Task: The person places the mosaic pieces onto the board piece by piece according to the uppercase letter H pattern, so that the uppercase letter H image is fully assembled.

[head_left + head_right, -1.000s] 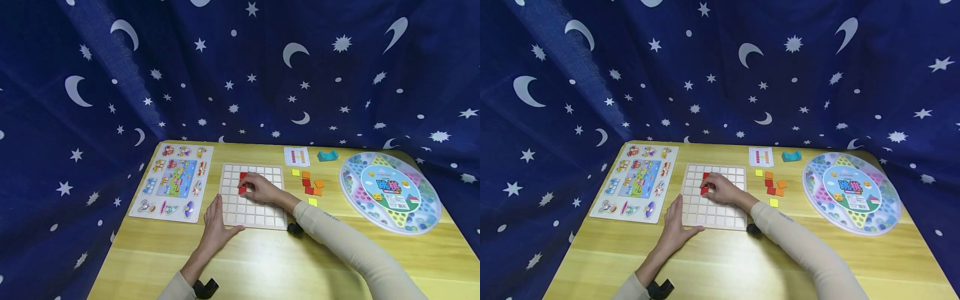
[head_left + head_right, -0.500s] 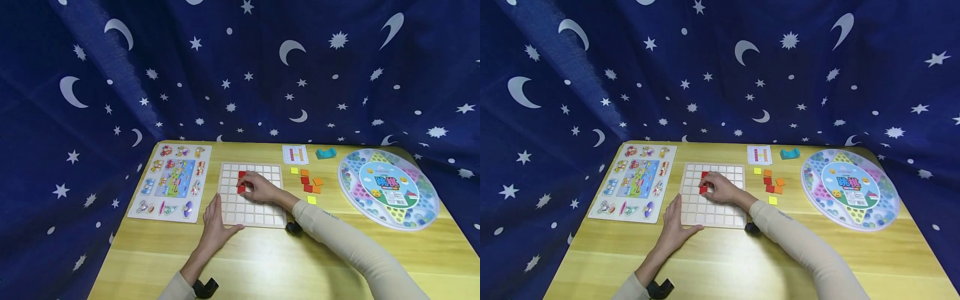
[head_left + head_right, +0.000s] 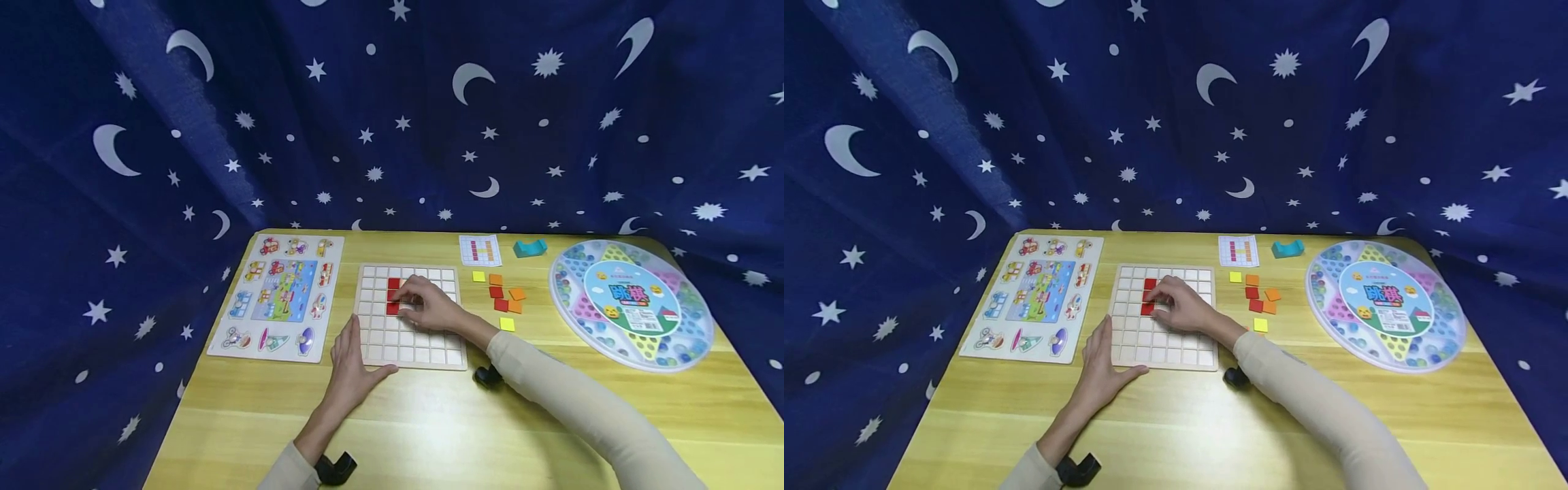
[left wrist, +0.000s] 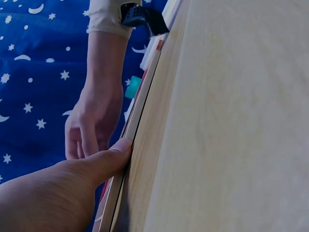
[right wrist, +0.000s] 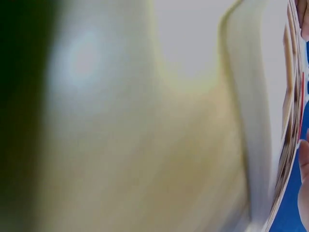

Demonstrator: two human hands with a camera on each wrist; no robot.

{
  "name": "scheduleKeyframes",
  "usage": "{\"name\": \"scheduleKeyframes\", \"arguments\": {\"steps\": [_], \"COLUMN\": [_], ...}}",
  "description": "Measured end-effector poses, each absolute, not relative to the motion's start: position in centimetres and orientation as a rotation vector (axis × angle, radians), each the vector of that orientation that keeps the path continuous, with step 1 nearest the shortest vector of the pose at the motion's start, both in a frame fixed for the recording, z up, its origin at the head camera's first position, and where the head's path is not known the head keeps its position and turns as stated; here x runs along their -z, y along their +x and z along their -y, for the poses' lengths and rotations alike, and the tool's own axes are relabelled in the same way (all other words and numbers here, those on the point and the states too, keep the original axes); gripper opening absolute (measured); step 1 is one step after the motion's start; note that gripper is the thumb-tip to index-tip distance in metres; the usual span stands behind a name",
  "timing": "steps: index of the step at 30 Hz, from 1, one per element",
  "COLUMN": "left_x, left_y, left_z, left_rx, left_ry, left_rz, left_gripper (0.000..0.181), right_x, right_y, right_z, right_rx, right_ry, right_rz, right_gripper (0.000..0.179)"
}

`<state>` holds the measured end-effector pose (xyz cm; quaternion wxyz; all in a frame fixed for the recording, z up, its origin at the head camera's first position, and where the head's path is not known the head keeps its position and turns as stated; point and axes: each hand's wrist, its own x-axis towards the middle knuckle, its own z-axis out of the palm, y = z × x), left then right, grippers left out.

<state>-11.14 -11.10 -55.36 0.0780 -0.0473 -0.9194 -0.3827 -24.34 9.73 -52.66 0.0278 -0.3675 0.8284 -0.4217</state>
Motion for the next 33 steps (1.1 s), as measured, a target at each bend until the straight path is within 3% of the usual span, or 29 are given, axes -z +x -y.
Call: {"name": "scheduleKeyframes", "arguments": {"steps": [12, 22, 33], "left_x": [55.4, 55.2, 55.3], "left_y": [-11.0, -11.0, -10.9], "left_z": [11.0, 11.1, 10.9], "left_rx": [1.2, 1.201, 1.223], "left_ry": [-0.142, -0.153, -0.153], "left_rz": [2.739, 2.734, 2.738], "left_gripper": [0.124, 0.125, 0.125], "right_x": [52.2, 51.7, 52.6], "right_y": [-23.8, -23.0, -22.0], "right_z": [-16.3, -23.3, -26.6], "right_rx": [1.33, 1.342, 1.307], "right_ry": [-0.968, -0.664, -0.507], "right_rz": [-2.656, -2.776, -2.8], "right_gripper": [0.03, 0.036, 0.034]}}
